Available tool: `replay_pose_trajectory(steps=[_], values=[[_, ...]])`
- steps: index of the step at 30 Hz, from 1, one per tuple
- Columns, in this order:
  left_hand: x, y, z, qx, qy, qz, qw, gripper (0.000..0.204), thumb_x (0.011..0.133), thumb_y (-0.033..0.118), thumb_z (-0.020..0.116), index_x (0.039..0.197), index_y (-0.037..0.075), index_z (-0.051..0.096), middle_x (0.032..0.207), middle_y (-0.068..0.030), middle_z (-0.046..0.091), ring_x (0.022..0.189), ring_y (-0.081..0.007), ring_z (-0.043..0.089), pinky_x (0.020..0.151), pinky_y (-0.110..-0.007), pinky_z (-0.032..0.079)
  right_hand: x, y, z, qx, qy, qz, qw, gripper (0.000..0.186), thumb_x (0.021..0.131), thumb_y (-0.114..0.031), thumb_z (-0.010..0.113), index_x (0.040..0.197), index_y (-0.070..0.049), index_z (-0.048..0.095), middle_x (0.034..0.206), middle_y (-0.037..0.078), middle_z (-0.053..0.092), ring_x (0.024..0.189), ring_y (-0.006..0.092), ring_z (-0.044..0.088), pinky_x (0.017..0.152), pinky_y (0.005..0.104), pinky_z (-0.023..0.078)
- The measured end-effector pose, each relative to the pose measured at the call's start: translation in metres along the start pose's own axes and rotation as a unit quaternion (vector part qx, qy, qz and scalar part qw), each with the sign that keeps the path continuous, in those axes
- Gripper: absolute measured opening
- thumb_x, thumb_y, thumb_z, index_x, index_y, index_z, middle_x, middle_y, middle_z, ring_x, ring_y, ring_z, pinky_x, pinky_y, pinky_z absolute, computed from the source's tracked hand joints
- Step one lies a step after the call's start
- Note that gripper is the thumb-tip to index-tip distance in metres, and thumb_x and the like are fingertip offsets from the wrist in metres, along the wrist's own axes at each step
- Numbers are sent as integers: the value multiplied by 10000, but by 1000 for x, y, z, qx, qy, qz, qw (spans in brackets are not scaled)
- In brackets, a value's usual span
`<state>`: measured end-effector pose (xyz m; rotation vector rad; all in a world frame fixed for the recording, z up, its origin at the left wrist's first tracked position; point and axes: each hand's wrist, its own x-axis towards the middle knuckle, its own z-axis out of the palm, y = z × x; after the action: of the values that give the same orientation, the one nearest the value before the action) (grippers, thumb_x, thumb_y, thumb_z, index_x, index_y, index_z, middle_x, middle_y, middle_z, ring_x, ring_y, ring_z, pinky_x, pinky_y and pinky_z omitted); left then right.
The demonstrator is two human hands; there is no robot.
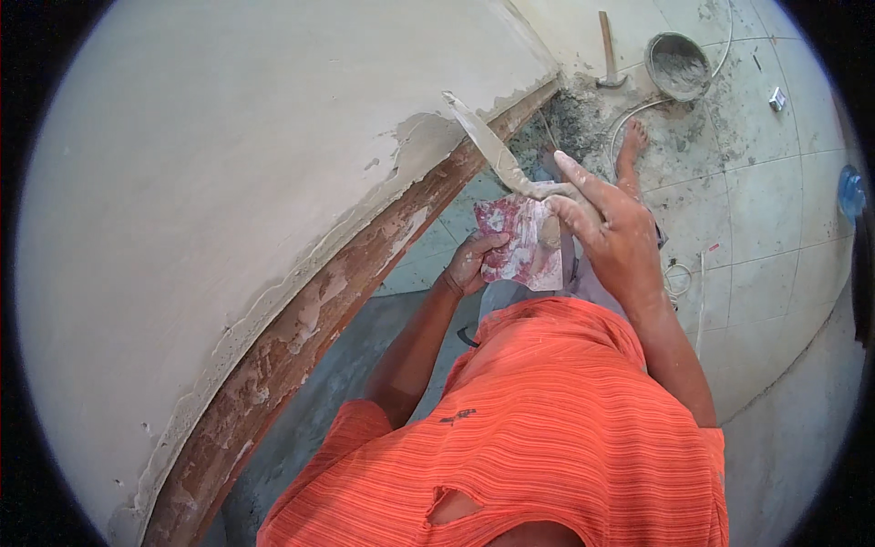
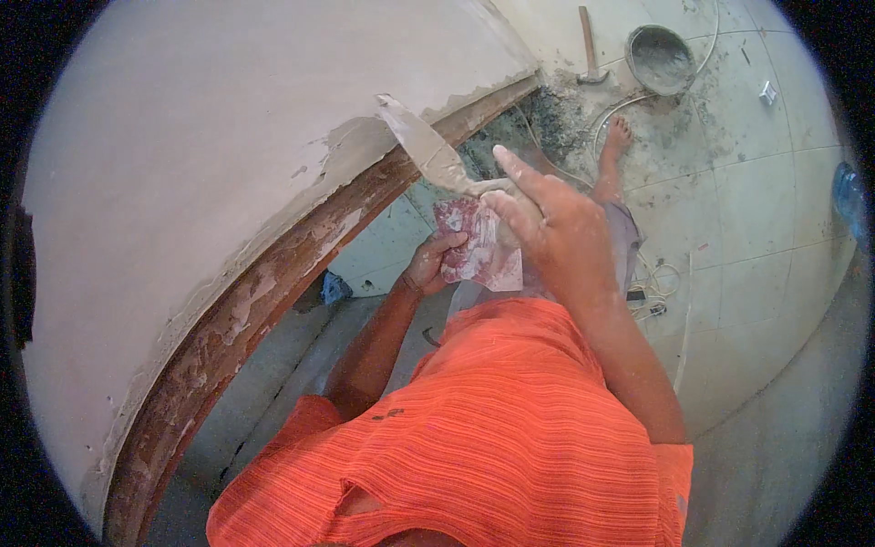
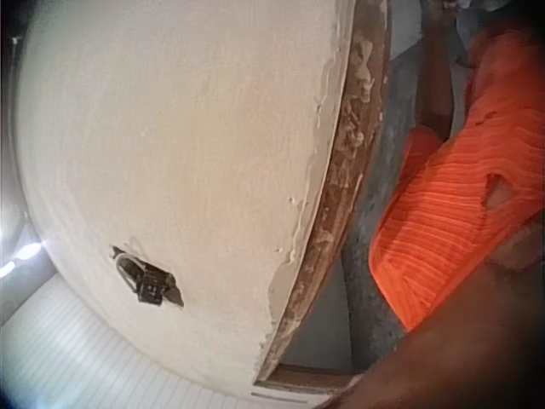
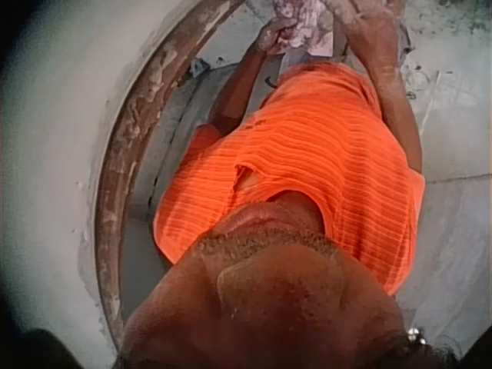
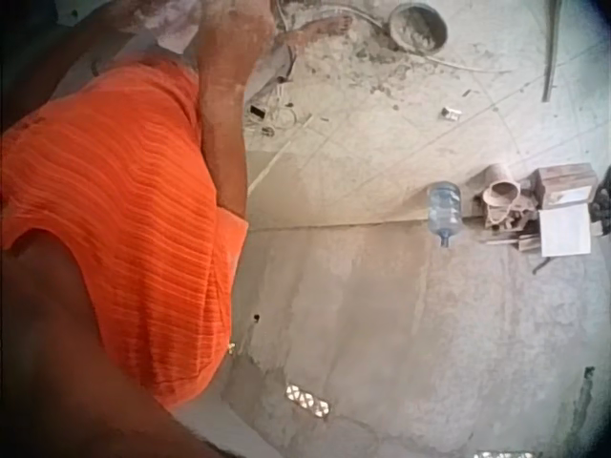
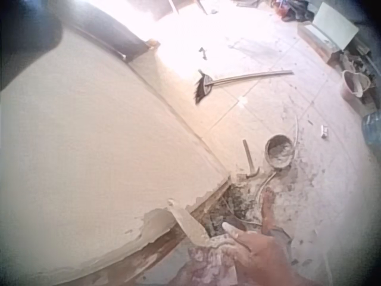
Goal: The person applies plaster to the edge of a wall using a trowel and a hawk, smoothing the material along the corner.
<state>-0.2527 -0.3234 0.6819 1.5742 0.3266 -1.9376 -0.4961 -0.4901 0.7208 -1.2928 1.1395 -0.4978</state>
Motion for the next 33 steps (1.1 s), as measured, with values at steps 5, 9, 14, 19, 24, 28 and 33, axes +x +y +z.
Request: replay_pose_trajectory(steps=[5,9,14,19,24,28,33], values=[[-1,1,6,-14,-16,13,1000,425,965,186,623,1343,23,516,1173,-76,662,966,-177,691,836,-360,597,-2,-9,-1,1,-27,-38,999,493,927,-332,696,1377,-148,616,989,184,709,907,343,684,811,421,524],[18,-28,-92,369,-97,124,916,461,979,183,588,1429,129,500,1013,-9,651,798,-144,622,722,-299,537,-20,-70,-24,79,-113,31,990,486,921,-289,714,1379,-161,616,991,184,708,875,339,678,810,404,530],[7,-15,-27,27,-37,-214,976,456,977,244,576,1407,99,533,963,1,638,768,-144,582,708,-313,516,-41,-65,-29,177,-78,-19,981,460,933,-148,707,1373,-52,612,1031,100,737,851,169,665,759,330,541],[2,21,50,29,-24,33,999,320,957,183,617,1221,1,619,1114,-84,701,975,-168,703,851,-352,589,-61,4,-71,110,-15,141,984,480,932,-137,690,1390,-39,588,1147,107,727,876,195,682,842,284,523],[7,29,57,78,-41,61,994,265,958,142,614,1177,-4,637,1072,-81,708,925,-156,708,803,-328,597,-109,40,-93,-144,-14,38,989,443,931,-214,698,1358,-118,634,1069,81,738,827,207,694,758,317,539],[13,36,62,130,-36,94,986,253,956,115,622,1175,-12,633,1075,-81,704,921,-147,698,798,-318,593,-119,27,-89,-340,-82,66,935,414,930,-353,684,1327,-239,662,828,82,642,690,271,637,631,400,514],[8,39,81,143,-51,133,979,259,947,103,640,1177,-15,628,1081,-83,698,925,-143,689,806,-313,587,-117,26,-88,-381,-75,66,919,407,931,-378,674,1321,-260,665,770,89,585,668,287,619,610,413,506]])
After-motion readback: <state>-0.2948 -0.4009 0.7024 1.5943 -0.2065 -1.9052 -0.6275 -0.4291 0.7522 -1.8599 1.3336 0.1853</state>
